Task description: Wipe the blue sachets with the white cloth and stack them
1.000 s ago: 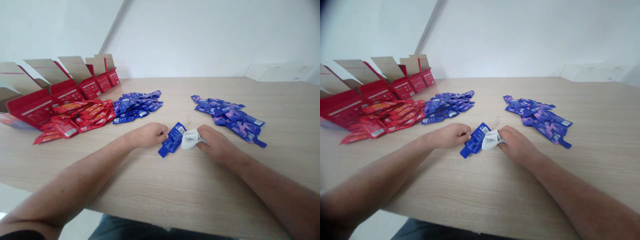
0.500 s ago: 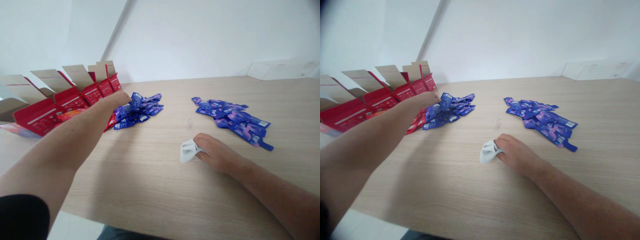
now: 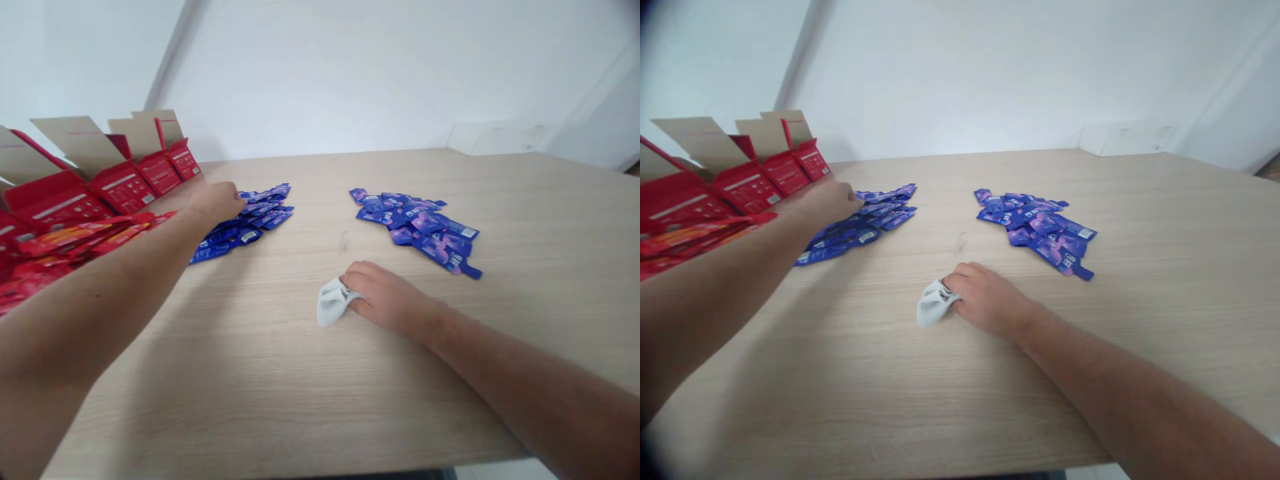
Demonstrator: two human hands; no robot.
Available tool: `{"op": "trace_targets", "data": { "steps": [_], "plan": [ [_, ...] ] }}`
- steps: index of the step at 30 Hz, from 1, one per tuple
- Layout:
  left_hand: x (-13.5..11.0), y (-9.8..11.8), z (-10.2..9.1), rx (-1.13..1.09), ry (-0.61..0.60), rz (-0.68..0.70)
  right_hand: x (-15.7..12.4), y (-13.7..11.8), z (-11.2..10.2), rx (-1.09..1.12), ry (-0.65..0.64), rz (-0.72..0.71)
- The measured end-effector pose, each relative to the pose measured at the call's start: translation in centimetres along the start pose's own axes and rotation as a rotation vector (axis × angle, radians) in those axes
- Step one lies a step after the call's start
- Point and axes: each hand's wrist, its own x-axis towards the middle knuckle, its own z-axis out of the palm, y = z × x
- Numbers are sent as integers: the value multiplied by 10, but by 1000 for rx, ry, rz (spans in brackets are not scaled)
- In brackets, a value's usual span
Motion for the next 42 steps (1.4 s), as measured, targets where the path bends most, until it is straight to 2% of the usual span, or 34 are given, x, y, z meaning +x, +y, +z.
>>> {"op": "trace_targets", "data": {
  "steps": [3, 6, 11, 16, 20, 26, 29, 32, 35, 38, 40, 42],
  "plan": [
    [-1, 58, 10, -15, 10, 86, 1, -1, 0, -32, -12, -12],
    [-3, 123, 28, -81, -18, 294, 1, -2, 0, -46, -13, -6],
    [12, 211, 51, -156, 12, 433, 2, -2, 1, -61, -8, 3],
    [40, 271, 55, -191, 110, 562, 4, -3, 1, -93, 4, -17],
    [60, 297, 59, -165, 114, 645, 4, -4, 1, -103, 4, -20],
    [74, 305, 61, -58, 36, 650, 4, -3, 2, -85, -2, -14],
    [70, 301, 53, -17, 46, 608, 4, -3, 2, -90, 1, -11],
    [61, 290, 38, -8, 110, 553, 4, -3, 2, -83, -4, -1],
    [48, 269, 16, -46, 221, 480, 4, -2, 1, -73, -11, 0],
    [25, 239, -6, -192, 345, 382, 4, -3, 0, -95, -19, -1],
    [1, 215, -16, -273, 316, 335, 2, -7, -2, -109, -22, -24],
    [-25, 191, -23, -317, 188, 314, 0, -14, -4, -97, -24, -78]
  ]
}}
